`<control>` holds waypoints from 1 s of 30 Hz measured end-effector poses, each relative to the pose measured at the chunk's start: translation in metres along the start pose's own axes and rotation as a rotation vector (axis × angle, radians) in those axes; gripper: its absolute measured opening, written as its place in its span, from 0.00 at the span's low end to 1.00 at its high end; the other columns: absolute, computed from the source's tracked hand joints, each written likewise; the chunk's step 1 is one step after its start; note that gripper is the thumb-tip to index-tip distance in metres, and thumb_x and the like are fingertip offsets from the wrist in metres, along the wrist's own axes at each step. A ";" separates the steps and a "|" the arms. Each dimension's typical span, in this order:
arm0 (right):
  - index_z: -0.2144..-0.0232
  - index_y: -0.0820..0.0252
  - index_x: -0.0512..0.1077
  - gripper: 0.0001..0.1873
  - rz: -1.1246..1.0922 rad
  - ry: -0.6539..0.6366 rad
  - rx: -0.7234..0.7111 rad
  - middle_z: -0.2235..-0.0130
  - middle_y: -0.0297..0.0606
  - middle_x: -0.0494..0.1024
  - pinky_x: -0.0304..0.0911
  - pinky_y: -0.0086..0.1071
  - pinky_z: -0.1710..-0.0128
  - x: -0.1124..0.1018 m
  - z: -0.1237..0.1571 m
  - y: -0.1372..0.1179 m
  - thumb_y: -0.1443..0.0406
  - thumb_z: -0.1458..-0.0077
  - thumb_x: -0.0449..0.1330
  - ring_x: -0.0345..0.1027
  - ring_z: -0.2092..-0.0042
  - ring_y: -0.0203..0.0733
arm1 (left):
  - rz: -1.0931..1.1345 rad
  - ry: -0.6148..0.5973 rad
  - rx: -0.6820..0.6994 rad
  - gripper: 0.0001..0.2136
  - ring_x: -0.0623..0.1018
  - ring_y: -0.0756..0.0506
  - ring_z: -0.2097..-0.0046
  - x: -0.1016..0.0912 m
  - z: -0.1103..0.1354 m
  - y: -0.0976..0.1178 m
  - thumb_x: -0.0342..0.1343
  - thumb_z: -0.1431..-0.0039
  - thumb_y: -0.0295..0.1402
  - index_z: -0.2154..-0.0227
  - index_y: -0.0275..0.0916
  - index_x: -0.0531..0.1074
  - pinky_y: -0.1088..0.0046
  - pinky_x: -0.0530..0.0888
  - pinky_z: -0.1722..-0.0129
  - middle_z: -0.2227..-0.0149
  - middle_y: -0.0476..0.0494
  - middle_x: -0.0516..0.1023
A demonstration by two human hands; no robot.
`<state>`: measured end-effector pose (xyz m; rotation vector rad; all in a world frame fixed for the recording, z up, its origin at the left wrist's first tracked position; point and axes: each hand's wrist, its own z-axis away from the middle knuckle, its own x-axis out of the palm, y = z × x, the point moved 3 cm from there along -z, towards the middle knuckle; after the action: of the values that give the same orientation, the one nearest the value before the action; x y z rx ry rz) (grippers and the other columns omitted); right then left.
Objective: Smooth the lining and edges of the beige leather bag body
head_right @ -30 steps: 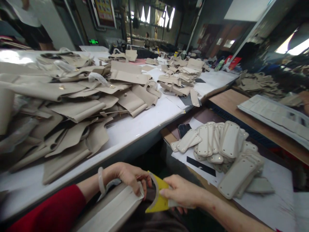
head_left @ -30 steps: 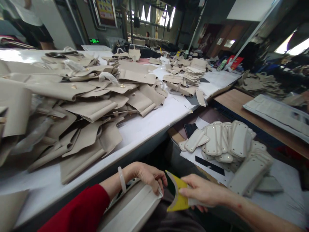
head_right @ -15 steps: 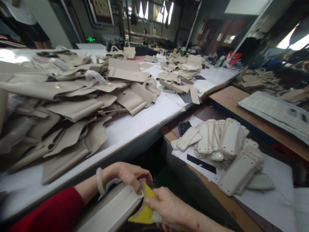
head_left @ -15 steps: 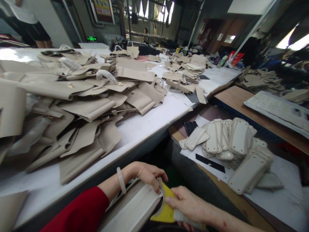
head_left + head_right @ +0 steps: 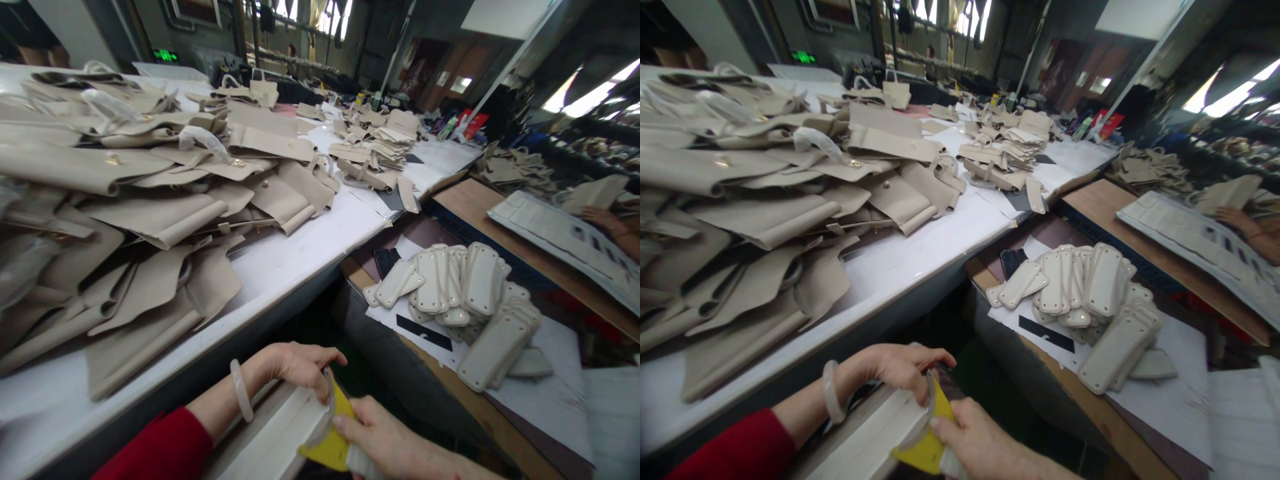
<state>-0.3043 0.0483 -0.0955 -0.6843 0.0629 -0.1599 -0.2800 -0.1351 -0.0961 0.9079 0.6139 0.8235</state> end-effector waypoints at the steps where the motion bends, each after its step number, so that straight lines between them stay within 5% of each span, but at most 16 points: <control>1: 0.63 0.64 0.70 0.26 -0.013 0.016 -0.021 0.77 0.36 0.73 0.58 0.20 0.86 0.003 -0.002 0.001 0.45 0.45 0.55 0.62 0.83 0.30 | 0.020 0.010 0.003 0.45 0.75 0.36 0.53 0.001 0.000 -0.002 0.62 0.64 0.35 0.37 0.35 0.59 0.66 0.73 0.58 0.52 0.38 0.74; 9: 0.68 0.65 0.71 0.41 -0.155 0.087 -0.131 0.76 0.37 0.72 0.58 0.25 0.82 0.030 -0.022 0.003 0.31 0.55 0.54 0.62 0.81 0.32 | 0.356 0.081 0.118 0.51 0.75 0.43 0.56 0.009 0.004 -0.006 0.58 0.66 0.24 0.34 0.41 0.44 0.71 0.71 0.64 0.50 0.41 0.75; 13: 0.70 0.67 0.72 0.47 -0.191 0.132 -0.130 0.81 0.38 0.69 0.53 0.25 0.84 0.052 -0.032 0.007 0.28 0.55 0.46 0.60 0.83 0.33 | 0.478 0.184 0.149 0.47 0.73 0.43 0.51 0.008 0.012 -0.008 0.55 0.68 0.21 0.37 0.43 0.53 0.72 0.70 0.61 0.41 0.42 0.68; 17: 0.72 0.68 0.74 0.50 -0.176 0.058 -0.145 0.76 0.46 0.74 0.60 0.27 0.78 0.065 -0.026 0.022 0.25 0.60 0.47 0.66 0.76 0.36 | 0.485 0.303 0.185 0.42 0.65 0.42 0.38 0.010 0.033 -0.006 0.55 0.67 0.21 0.40 0.40 0.61 0.66 0.65 0.43 0.38 0.41 0.67; 19: 0.73 0.67 0.76 0.48 -0.179 0.061 -0.180 0.73 0.45 0.76 0.62 0.27 0.72 0.059 -0.015 0.033 0.26 0.60 0.50 0.69 0.72 0.38 | 0.498 0.420 0.167 0.36 0.65 0.41 0.37 0.016 0.049 -0.007 0.58 0.60 0.24 0.41 0.38 0.64 0.65 0.61 0.38 0.38 0.40 0.68; 22: 0.79 0.66 0.74 0.44 -0.200 0.228 -0.225 0.79 0.41 0.72 0.60 0.28 0.73 0.031 0.002 0.040 0.29 0.55 0.51 0.66 0.75 0.37 | 0.388 0.616 0.061 0.23 0.70 0.41 0.41 0.033 0.070 -0.009 0.56 0.41 0.39 0.43 0.38 0.69 0.65 0.63 0.39 0.42 0.42 0.72; 26: 0.66 0.64 0.75 0.41 -0.363 0.450 -0.287 0.80 0.31 0.65 0.56 0.30 0.76 -0.002 -0.002 0.026 0.32 0.54 0.55 0.59 0.78 0.35 | 0.283 0.693 0.013 0.23 0.75 0.41 0.48 0.055 0.077 -0.007 0.46 0.34 0.51 0.48 0.41 0.74 0.67 0.68 0.45 0.49 0.47 0.78; 30: 0.57 0.62 0.72 0.37 -0.542 0.181 -0.271 0.75 0.32 0.70 0.61 0.30 0.71 0.005 -0.043 -0.001 0.36 0.51 0.58 0.62 0.75 0.36 | 0.318 0.697 -0.002 0.26 0.75 0.41 0.51 0.060 0.071 -0.008 0.46 0.34 0.53 0.48 0.38 0.74 0.67 0.69 0.48 0.53 0.45 0.79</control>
<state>-0.3043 0.0202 -0.1280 -0.9458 0.0724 -0.7447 -0.1908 -0.1189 -0.0754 0.7123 1.0847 1.4495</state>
